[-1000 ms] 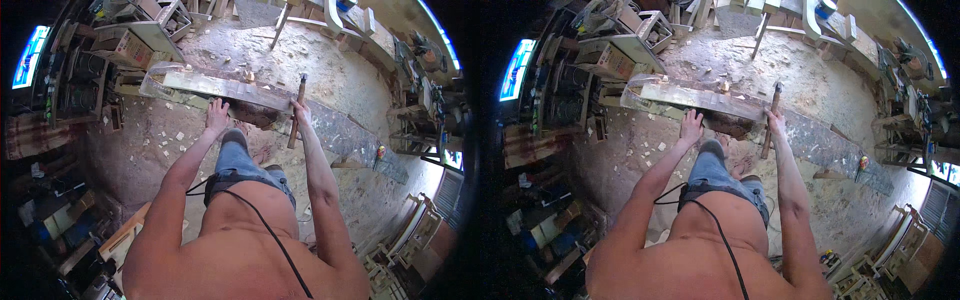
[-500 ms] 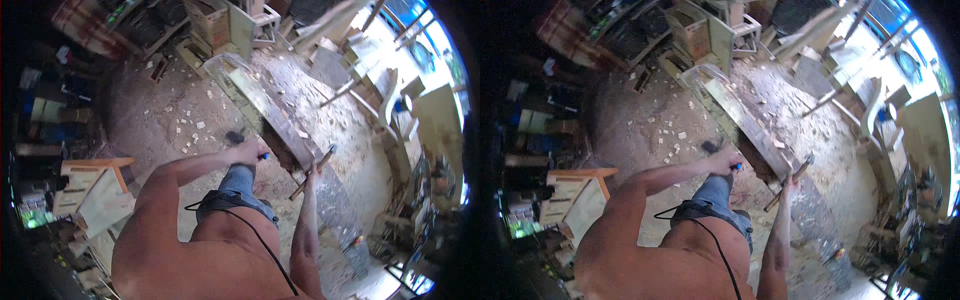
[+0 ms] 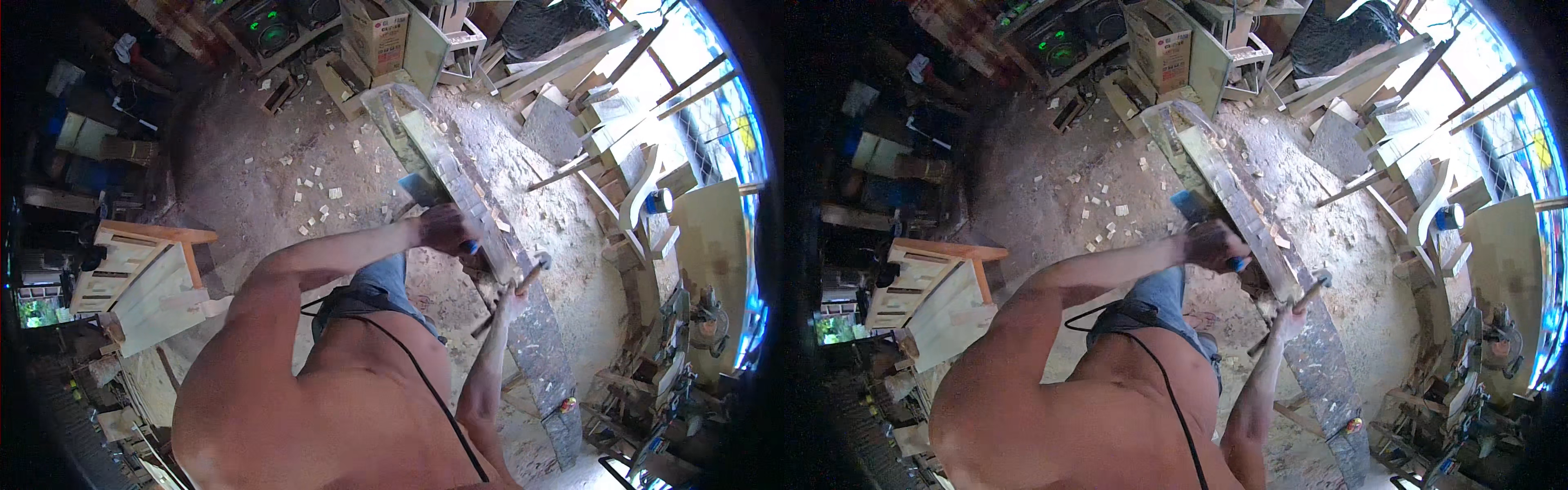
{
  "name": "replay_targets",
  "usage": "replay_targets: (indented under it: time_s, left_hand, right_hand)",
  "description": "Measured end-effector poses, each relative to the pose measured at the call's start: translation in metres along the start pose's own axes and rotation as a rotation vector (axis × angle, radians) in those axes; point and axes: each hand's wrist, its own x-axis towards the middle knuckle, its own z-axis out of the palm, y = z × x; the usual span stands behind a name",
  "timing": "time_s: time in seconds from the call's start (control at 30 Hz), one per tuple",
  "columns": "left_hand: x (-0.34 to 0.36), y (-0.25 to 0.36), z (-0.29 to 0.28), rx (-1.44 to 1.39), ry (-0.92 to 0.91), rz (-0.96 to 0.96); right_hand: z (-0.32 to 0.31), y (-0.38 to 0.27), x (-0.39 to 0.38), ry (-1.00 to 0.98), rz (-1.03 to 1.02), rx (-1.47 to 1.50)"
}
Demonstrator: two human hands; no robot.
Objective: Using a hammer and chisel to carve and shape a wooden component on a workbench.
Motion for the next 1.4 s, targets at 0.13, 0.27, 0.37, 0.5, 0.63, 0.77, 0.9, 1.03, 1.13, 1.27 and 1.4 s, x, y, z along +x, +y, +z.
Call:
replay_targets:
  time_s: [0.13, 0.27, 0.37, 0.5, 0.63, 0.77, 0.9, 1.03, 1.13, 1.27, 1.4]
  left_hand:
    - [0.039, -0.064, -0.006, 0.109, -0.058, 0.032]
    - [0.046, -0.161, -0.003, 0.103, 0.155, 0.064]
    - [0.038, -0.215, -0.02, 0.015, 0.103, -0.044]
    - [0.042, -0.234, -0.022, -0.058, 0.152, -0.116]
    - [0.039, -0.236, -0.033, -0.133, 0.112, -0.264]
    - [0.033, -0.248, -0.033, -0.152, 0.106, -0.185]
    - [0.021, -0.258, -0.032, -0.214, 0.09, -0.102]
    - [0.032, -0.237, -0.03, -0.247, 0.09, -0.034]
    - [0.019, -0.251, -0.021, -0.194, 0.101, 0.011]
    - [0.015, -0.262, -0.028, -0.12, 0.075, -0.073]
    - [0.021, -0.264, -0.03, -0.114, 0.159, -0.08]
  right_hand:
    - [-0.056, -0.002, -0.05, -0.001, 0.021, 0.188]
    - [-0.063, -0.019, -0.102, -0.032, 0.178, 0.239]
    - [-0.043, -0.072, -0.175, -0.031, 0.194, 0.103]
    - [0.025, -0.135, -0.241, 0.115, 0.212, 0.287]
    - [0.057, -0.187, -0.272, 0.148, 0.453, 0.24]
    - [0.045, -0.241, -0.285, 0.416, 0.212, 0.404]
    - [0.027, -0.304, -0.26, 0.573, 0.112, 0.708]
    - [0.099, -0.201, -0.182, 0.631, -0.129, -0.155]
    - [0.251, -0.177, -0.154, 0.04, -0.051, -0.442]
    - [0.179, -0.212, -0.198, 0.199, -0.202, 0.015]
    - [0.074, -0.288, -0.215, 0.704, -0.091, 0.564]
